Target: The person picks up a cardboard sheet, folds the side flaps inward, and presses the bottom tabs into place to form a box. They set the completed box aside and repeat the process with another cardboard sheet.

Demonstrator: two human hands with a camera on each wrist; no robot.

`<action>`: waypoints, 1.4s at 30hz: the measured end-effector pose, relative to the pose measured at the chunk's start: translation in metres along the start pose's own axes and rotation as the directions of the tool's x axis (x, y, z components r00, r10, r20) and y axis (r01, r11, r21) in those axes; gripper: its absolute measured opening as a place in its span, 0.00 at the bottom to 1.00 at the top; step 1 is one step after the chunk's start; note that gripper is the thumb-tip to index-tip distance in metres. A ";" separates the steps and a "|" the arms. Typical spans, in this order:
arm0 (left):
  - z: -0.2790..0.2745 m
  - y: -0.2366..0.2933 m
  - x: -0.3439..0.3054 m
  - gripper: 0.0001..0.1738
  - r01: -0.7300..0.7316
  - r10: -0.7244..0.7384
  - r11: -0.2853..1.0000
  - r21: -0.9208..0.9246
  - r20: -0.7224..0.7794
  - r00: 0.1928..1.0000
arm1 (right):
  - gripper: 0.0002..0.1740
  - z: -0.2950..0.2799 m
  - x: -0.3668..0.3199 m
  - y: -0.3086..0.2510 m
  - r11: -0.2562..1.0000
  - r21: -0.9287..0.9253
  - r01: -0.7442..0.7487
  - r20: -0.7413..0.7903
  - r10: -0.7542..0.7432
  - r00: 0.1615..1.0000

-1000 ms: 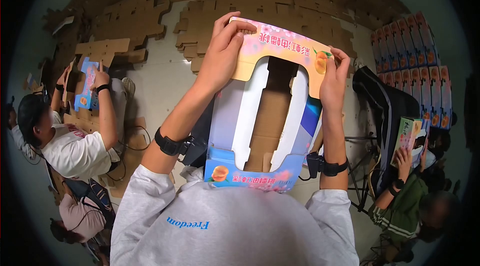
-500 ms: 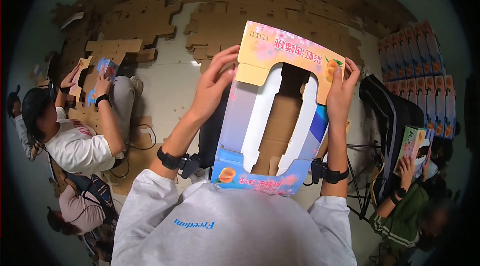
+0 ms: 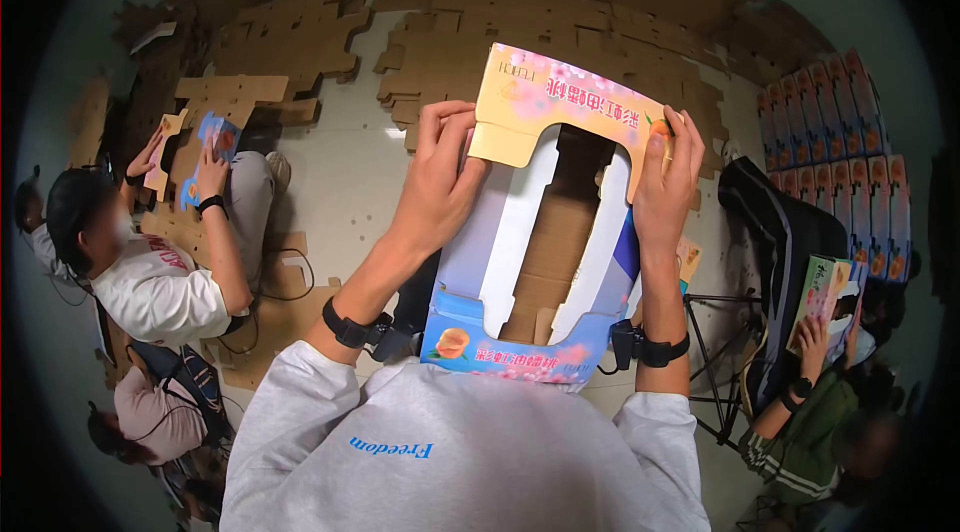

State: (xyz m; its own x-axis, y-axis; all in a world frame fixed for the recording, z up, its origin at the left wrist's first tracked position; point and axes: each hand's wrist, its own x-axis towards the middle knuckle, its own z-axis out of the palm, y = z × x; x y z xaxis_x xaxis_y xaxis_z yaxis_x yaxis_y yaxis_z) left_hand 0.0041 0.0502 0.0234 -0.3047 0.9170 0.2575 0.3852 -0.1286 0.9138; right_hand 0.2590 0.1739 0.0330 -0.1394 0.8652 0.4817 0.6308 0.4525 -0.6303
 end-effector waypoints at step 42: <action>-0.015 0.002 0.006 0.04 -0.277 0.275 0.871 0.406 0.064 0.959 | 0.24 0.005 -0.006 -0.002 0.997 -0.075 0.008 -0.010 -0.008 1.000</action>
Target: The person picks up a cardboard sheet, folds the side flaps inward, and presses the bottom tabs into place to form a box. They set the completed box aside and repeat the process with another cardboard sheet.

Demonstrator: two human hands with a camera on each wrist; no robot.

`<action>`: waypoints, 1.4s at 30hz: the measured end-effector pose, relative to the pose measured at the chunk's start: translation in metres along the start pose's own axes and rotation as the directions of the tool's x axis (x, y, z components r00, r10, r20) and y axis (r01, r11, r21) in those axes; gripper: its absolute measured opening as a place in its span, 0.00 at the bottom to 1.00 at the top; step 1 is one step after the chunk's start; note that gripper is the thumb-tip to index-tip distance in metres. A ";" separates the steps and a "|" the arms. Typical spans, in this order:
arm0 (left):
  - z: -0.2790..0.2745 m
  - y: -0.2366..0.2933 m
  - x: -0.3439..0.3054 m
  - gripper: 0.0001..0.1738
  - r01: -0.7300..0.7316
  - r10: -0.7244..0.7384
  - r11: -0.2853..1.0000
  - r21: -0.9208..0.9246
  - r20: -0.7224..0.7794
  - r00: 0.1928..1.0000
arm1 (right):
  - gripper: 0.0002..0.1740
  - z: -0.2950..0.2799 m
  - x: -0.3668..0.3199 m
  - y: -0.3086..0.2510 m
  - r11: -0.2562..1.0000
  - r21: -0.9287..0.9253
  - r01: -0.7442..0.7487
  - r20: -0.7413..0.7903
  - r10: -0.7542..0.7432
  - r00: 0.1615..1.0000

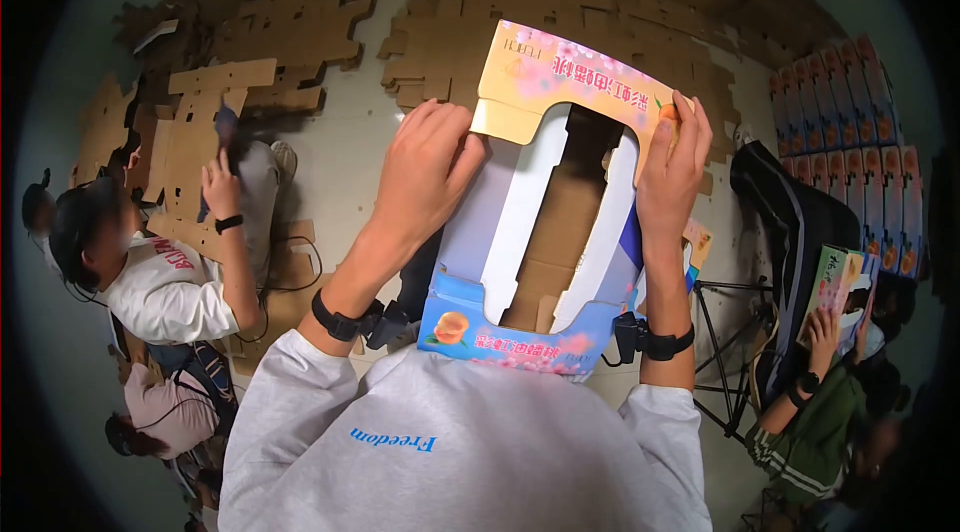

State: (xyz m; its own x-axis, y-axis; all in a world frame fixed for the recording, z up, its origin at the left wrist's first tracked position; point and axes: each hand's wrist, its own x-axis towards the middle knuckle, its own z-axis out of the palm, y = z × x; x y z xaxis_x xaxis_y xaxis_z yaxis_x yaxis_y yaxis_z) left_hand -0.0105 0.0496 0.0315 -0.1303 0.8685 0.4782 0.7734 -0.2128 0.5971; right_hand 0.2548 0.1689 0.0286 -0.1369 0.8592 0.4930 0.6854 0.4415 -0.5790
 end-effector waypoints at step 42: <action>0.026 0.038 0.035 0.26 -0.309 0.274 0.941 0.138 0.225 0.935 | 0.37 -0.026 -0.030 -0.036 0.973 -0.161 0.163 0.222 -0.125 0.967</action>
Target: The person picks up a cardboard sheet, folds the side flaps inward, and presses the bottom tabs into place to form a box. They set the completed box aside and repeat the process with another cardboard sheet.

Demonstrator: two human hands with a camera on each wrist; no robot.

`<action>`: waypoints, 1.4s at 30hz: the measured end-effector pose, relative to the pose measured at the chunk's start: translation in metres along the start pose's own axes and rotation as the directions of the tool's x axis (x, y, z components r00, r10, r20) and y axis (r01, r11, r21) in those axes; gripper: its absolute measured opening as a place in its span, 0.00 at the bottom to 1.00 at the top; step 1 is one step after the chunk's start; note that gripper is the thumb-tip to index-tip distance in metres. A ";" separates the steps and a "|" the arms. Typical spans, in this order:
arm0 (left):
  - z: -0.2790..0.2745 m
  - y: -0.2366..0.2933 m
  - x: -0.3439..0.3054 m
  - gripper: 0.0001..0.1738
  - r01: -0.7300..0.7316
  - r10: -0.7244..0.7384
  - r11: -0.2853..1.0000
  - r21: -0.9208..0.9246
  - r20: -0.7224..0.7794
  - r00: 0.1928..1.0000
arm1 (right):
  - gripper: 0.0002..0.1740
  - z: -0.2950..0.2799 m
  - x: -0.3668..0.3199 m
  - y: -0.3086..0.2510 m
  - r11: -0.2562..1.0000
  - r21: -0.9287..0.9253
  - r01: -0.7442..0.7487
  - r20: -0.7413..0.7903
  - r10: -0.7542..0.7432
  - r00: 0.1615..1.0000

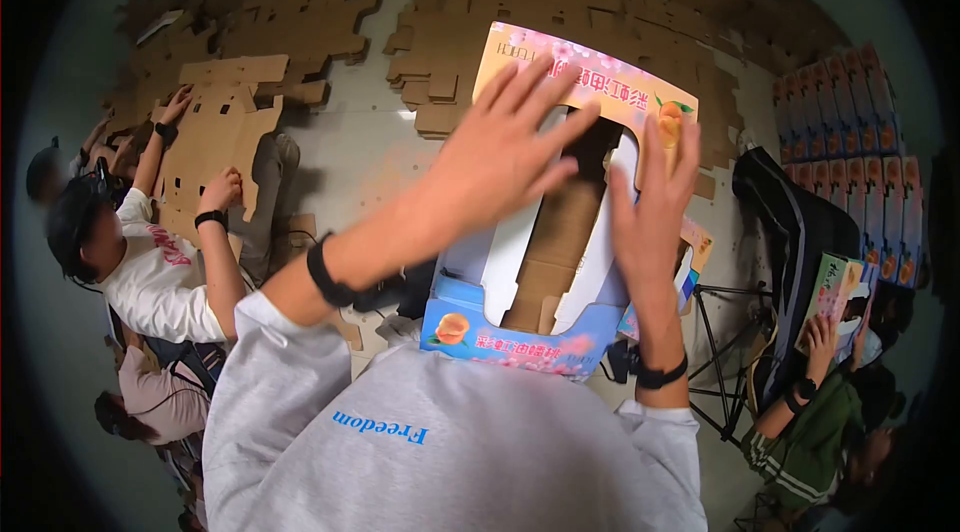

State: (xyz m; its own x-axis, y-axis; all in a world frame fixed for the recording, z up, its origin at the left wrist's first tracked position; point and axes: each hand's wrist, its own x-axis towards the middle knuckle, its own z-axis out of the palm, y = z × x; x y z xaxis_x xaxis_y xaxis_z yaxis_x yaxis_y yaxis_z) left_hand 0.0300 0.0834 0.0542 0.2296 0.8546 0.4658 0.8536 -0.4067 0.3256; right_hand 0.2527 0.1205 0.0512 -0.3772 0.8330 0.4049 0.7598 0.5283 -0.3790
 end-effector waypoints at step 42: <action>0.017 0.050 -0.083 0.54 0.277 -0.280 0.960 0.049 0.073 0.957 | 0.66 0.007 -0.060 -0.010 0.997 -0.052 -0.063 0.004 0.064 0.998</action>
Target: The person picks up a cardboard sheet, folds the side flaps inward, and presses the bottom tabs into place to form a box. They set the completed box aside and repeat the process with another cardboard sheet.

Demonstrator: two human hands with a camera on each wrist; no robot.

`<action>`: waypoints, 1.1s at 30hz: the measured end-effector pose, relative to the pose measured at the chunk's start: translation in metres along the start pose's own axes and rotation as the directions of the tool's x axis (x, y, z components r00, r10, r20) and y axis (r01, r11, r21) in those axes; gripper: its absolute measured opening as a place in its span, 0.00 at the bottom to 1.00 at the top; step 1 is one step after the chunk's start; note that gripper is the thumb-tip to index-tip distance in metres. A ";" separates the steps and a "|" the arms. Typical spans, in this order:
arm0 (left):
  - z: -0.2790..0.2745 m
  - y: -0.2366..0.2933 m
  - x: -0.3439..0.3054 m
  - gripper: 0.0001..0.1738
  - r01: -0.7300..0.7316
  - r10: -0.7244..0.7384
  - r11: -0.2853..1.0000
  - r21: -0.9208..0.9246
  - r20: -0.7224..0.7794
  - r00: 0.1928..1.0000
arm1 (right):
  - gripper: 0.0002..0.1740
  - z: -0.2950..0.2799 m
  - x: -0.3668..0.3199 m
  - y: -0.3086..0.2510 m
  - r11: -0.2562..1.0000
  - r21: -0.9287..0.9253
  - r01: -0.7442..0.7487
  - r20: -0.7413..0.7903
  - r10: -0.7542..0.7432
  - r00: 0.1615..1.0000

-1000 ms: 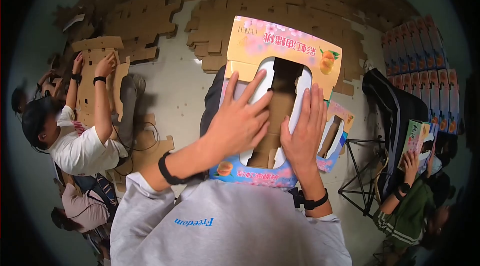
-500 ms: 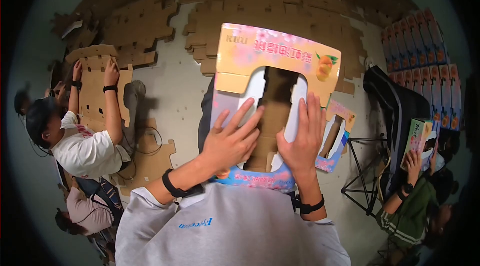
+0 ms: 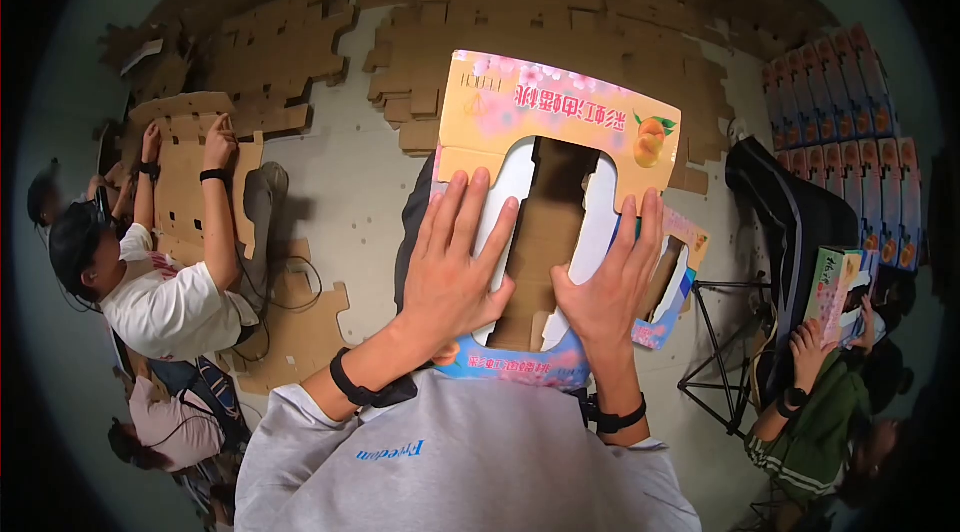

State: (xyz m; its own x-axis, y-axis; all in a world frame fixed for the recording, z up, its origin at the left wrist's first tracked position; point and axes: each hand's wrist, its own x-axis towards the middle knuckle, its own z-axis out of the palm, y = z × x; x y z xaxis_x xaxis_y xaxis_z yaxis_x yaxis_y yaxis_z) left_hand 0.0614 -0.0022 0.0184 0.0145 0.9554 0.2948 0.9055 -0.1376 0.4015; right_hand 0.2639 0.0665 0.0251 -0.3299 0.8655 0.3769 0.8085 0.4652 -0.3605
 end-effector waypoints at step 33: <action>0.001 -0.016 -0.006 0.48 -0.015 -0.019 0.972 -0.234 -0.141 0.990 | 0.58 0.007 0.018 0.011 0.999 -0.004 0.051 -0.024 -0.051 0.998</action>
State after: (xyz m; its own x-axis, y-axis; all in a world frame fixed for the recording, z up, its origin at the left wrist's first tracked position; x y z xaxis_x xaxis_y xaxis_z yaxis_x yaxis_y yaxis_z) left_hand 0.0472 -0.0056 0.0097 -0.0622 0.9116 0.4064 0.7807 -0.2093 0.5888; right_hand 0.2632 0.0885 0.0222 -0.3586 0.8360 0.4153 0.7928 0.5076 -0.3374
